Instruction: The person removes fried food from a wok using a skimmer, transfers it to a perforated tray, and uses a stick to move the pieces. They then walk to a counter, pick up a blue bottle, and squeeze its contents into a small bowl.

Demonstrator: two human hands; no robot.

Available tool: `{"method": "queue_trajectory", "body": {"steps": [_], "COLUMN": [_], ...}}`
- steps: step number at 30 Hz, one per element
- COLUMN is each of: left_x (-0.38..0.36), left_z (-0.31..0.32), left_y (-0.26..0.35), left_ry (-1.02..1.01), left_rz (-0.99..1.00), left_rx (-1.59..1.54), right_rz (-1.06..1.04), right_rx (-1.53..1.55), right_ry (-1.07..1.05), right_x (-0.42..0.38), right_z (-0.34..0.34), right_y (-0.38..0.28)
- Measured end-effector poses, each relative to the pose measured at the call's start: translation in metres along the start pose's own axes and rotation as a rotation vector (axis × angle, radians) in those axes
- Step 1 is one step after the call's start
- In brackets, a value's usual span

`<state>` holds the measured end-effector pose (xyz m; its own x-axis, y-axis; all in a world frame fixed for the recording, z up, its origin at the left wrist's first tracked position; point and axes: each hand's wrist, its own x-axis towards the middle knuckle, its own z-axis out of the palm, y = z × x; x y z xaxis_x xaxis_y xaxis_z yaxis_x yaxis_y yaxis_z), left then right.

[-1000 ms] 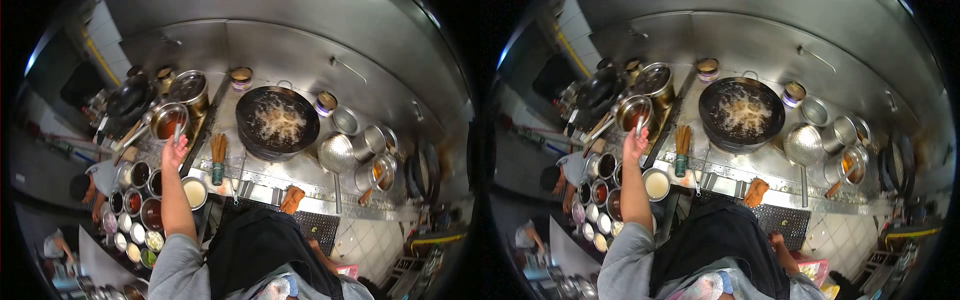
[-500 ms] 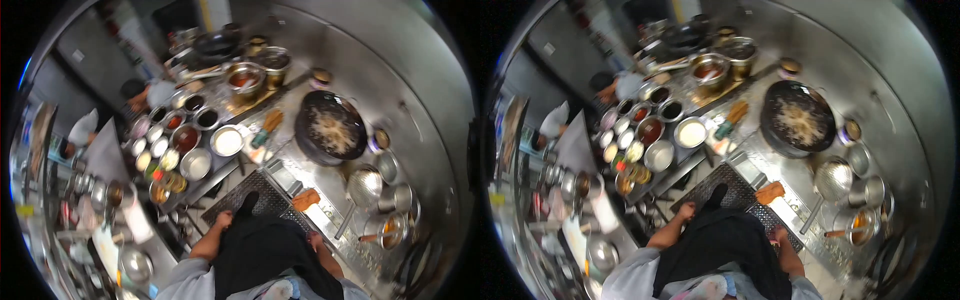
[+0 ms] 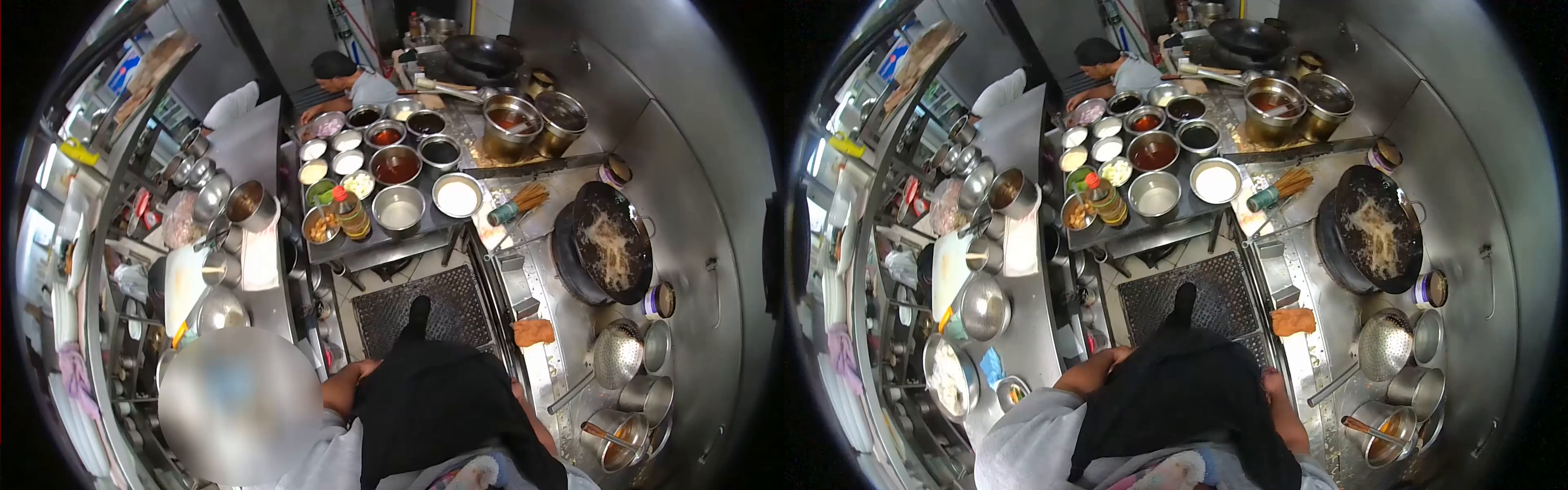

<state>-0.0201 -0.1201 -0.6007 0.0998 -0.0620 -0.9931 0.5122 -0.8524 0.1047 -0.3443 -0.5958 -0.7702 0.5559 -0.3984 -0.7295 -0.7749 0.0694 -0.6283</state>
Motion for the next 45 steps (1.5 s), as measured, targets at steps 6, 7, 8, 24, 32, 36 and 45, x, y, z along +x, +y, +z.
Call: {"method": "queue_trajectory", "body": {"steps": [6,7,8,24,32,36,45], "left_x": [0.041,0.033,0.029,-0.030,0.057,-0.021,0.020], "left_z": [-0.003,-0.005,-0.009,-0.139,-0.254,-0.227,-0.205], "left_y": [-0.028,-0.028,-0.023,0.092,0.148,0.215,0.220], "left_ry": [-0.435,-0.441,-0.447,-0.161,-0.430,-0.513,-0.466], "left_rz": [0.008,-0.008,0.094,0.216,0.956,0.554,0.373], "left_rx": [-0.585,-0.599,-0.601,0.287,1.180,1.027,0.939], "right_rz": [-0.051,-0.035,0.009,0.480,0.467,0.435,0.682], "right_rx": [0.208,0.198,0.247,0.562,0.840,0.716,0.964], "right_ry": [0.033,0.024,0.037,0.342,0.482,0.382,0.640], "right_x": [-0.057,-0.064,-0.059,-0.157,-0.147,-0.159,-0.235], "right_z": [-0.006,-0.004,-0.006,0.073,0.248,0.316,0.375], "right_y": [-0.125,-0.119,-0.111,-0.131,-0.165,-0.158,-0.170]}}
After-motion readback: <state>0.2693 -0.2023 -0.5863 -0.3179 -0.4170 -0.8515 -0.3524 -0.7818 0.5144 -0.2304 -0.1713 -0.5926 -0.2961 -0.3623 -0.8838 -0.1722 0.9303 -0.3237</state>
